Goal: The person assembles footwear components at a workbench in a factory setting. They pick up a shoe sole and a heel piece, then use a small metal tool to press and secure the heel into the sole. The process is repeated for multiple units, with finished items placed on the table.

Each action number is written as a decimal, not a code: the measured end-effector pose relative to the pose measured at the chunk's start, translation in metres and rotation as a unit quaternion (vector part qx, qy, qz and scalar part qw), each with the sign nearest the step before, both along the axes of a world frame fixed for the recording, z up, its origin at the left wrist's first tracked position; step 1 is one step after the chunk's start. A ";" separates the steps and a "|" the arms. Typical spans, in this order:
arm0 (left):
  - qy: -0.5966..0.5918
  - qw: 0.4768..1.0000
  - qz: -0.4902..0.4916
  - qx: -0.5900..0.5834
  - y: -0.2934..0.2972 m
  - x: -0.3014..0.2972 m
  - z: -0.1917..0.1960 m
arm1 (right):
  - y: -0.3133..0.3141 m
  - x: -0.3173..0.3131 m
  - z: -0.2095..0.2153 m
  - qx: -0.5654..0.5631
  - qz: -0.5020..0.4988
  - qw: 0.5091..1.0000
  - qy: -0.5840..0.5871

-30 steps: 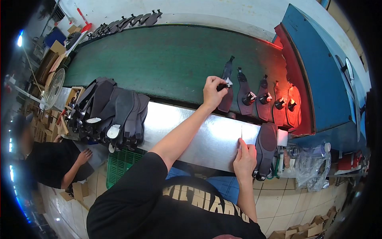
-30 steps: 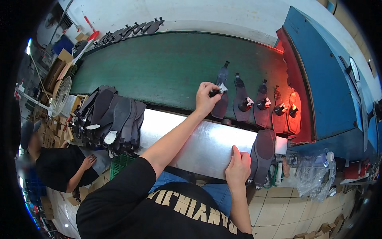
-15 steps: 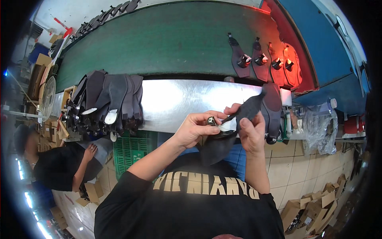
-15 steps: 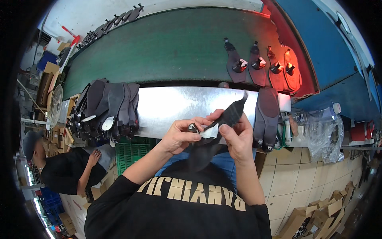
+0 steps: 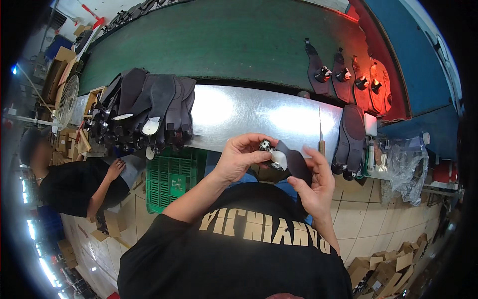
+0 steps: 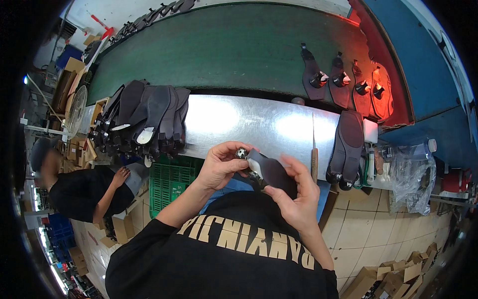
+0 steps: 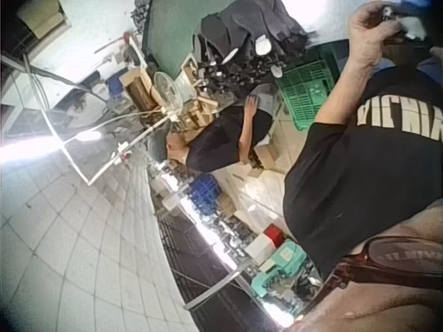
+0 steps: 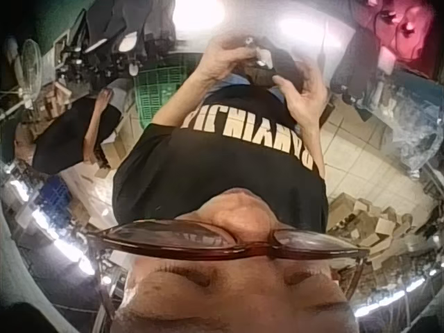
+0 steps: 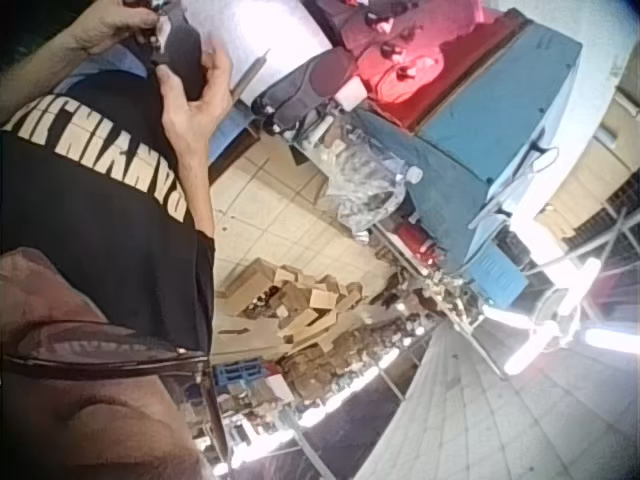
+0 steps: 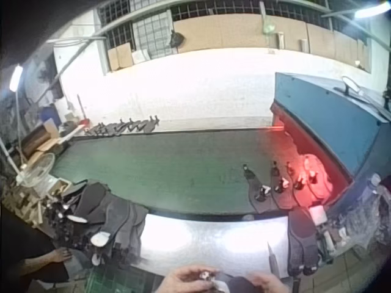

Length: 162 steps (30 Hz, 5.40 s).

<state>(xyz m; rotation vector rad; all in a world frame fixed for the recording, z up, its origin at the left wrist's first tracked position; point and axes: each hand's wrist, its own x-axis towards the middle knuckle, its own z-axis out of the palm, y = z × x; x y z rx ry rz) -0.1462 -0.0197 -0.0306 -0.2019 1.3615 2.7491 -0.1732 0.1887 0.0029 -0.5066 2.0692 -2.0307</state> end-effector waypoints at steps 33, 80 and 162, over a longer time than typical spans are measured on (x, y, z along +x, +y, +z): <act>0.038 0.996 -0.036 -0.077 -0.002 0.001 0.011 | 0.002 -0.005 0.013 0.114 0.020 0.972 0.203; -0.052 0.981 -0.102 -0.156 0.008 0.008 0.013 | -0.002 -0.010 -0.005 0.213 0.072 0.950 0.217; -0.206 0.974 0.010 0.091 -0.040 0.008 -0.016 | 0.010 -0.066 -0.088 0.436 -0.213 0.835 0.260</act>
